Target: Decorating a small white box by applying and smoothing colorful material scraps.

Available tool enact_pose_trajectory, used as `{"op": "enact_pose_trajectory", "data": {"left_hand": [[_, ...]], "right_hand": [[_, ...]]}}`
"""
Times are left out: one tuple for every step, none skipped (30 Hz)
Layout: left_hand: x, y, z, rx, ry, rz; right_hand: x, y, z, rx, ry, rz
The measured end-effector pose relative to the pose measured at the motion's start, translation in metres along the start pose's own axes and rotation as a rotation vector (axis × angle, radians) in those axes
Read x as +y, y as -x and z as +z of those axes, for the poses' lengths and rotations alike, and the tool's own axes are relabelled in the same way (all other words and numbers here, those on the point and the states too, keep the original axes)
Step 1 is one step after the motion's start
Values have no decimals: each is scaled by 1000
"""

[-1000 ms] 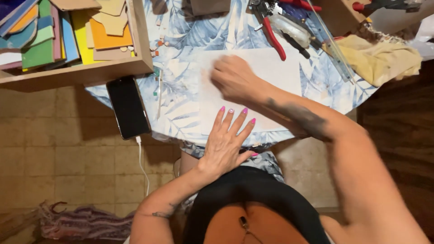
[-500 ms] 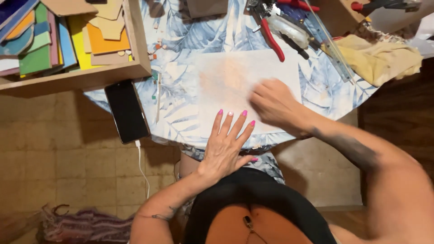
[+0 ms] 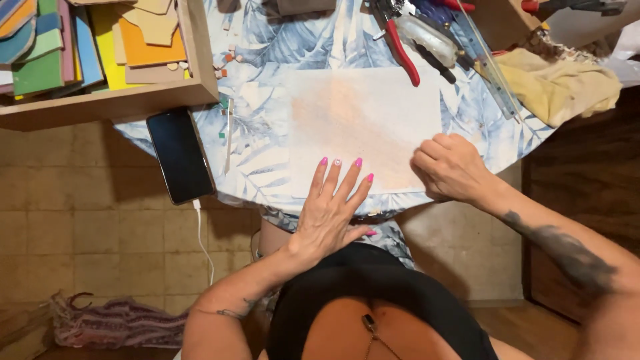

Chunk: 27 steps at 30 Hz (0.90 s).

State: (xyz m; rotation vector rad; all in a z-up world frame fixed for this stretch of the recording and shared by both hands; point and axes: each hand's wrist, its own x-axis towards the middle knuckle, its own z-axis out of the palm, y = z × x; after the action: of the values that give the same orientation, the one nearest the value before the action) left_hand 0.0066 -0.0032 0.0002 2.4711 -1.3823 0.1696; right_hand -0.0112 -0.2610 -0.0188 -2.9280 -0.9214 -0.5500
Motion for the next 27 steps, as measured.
{"op": "enact_pose_trajectory", "data": {"left_hand": [[2,1,1,-1,-2,0],[2,1,2,-8,-6,-6],[2,2,3,-15,-10,-11],[2,3,4,-18,-13,-21],[3,4,4,-34,-40,-29],[5,4,5,-47,-63,-31],[5,4,4,-48,-63,-34],[5,4,3,-89,-216,-3],[5,4,1,-129,-369,28],[4,3,1,-133,-364,33],[3,3,1,-124,-353,36],[2,3,1,-116,-341,37],[4,5,1,-120,-337,39],[4,4,2,-102,-231,15],[5,3,2,-84,-125,-9],[4,2,-1,-76,-125,-8],[4,2,-3,-56,-64,-8],[5,1,-6,-33,-4,-18],[4,-4,-7,-21,-7,-26],[3,-8,-8,55,119,-73],[2,-12,-10,131,245,-119],[2,-18,-12,141,244,-124],[2,-24,-15,247,405,-145],[1,-29,-19,360,559,-172],[2,-35,-20,377,552,-184],[0,-40,-23,423,713,-230],[-2,-46,-25,469,875,-272]], "right_hand": [[-1,-18,6,2,-1,1],[-2,-36,14,51,-34,-12],[-3,-55,21,101,-67,-26],[-4,-83,33,102,-75,-32],[-5,-111,46,169,-121,-83],[-5,-137,57,233,-163,-130],[-7,-151,58,233,-165,-132],[-9,-166,58,155,-144,-143],[-10,-181,59,78,-122,-154],[-5,-166,53,75,-124,-148],[0,-151,47,-51,-120,-157],[4,-136,41,-177,-117,-170],[4,-104,29,-181,-121,-166],[7,-75,16,-96,-112,-161],[9,-45,3,-12,-103,-155],[9,-27,-8,-12,-95,-158],[8,-10,-19,-94,-66,-111],[9,6,-30,-174,-39,-74],[9,6,-31,-174,-32,-87],[6,6,-31,-122,-140,43],[4,7,-31,-70,-247,173],[-10,-4,-27,-71,-242,163],[-24,-15,-24,92,-497,365],[-36,-28,-20,256,-757,554],[-44,-41,-23,250,-759,533],[-54,-57,-23,332,-907,625],[-63,-73,-24,411,-1057,716]]}}
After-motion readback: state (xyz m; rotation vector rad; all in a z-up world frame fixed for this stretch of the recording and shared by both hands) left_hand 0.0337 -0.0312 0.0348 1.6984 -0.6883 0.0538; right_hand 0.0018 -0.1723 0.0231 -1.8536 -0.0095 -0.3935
